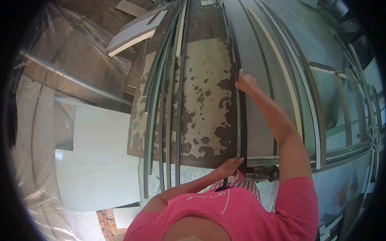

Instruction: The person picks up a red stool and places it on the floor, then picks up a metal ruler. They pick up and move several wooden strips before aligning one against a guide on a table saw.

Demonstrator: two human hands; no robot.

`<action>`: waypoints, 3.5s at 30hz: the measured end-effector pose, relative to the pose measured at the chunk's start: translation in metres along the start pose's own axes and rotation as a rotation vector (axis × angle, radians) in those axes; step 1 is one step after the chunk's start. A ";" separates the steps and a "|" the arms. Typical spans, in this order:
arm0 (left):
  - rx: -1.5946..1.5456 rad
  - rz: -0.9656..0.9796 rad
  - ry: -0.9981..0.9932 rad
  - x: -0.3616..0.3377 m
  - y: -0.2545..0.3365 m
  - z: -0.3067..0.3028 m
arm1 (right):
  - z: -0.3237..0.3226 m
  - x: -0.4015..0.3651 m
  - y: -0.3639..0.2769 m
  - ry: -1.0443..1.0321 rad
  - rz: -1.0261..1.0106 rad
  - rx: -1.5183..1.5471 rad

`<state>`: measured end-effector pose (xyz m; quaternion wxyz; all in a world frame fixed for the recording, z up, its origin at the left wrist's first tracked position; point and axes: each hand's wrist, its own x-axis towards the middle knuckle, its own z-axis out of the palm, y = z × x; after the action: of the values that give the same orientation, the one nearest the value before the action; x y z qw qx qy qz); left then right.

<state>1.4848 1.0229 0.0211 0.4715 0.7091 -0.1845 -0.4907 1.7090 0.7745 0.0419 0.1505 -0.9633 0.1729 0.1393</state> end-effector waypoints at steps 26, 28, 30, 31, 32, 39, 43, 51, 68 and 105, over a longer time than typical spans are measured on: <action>-0.096 -0.131 -0.061 0.076 0.031 -0.055 | -0.032 0.082 0.001 -0.015 -0.056 -0.078; -0.104 -0.140 -0.073 0.079 0.039 -0.065 | -0.028 0.096 0.005 -0.004 -0.050 -0.079; -0.112 -0.150 -0.091 0.086 0.046 -0.072 | -0.019 0.114 0.011 0.109 -0.105 -0.157; -0.138 -0.144 -0.102 0.089 0.048 -0.075 | -0.022 0.119 0.012 0.111 -0.100 -0.157; -0.164 -0.140 -0.113 0.092 0.049 -0.079 | -0.024 0.124 0.012 0.104 -0.101 -0.150; -0.173 -0.181 -0.153 0.123 0.062 -0.105 | -0.040 0.160 0.007 0.081 -0.047 -0.138; -0.161 -0.135 -0.115 0.141 0.060 -0.118 | -0.041 0.184 0.010 0.115 -0.054 -0.118; -0.181 -0.151 -0.070 0.157 0.077 -0.142 | -0.050 0.221 0.007 0.112 -0.001 -0.098; -0.193 -0.244 -0.005 0.195 0.101 -0.183 | -0.079 0.258 -0.005 0.086 0.049 -0.079; -0.246 -0.202 -0.162 0.243 0.137 -0.167 | -0.045 0.185 0.012 0.426 0.234 0.304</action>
<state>1.7672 0.8615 0.0227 0.4868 0.6190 -0.0883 -0.6100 1.8810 0.6943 0.0208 0.2365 -0.9108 0.3295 -0.0775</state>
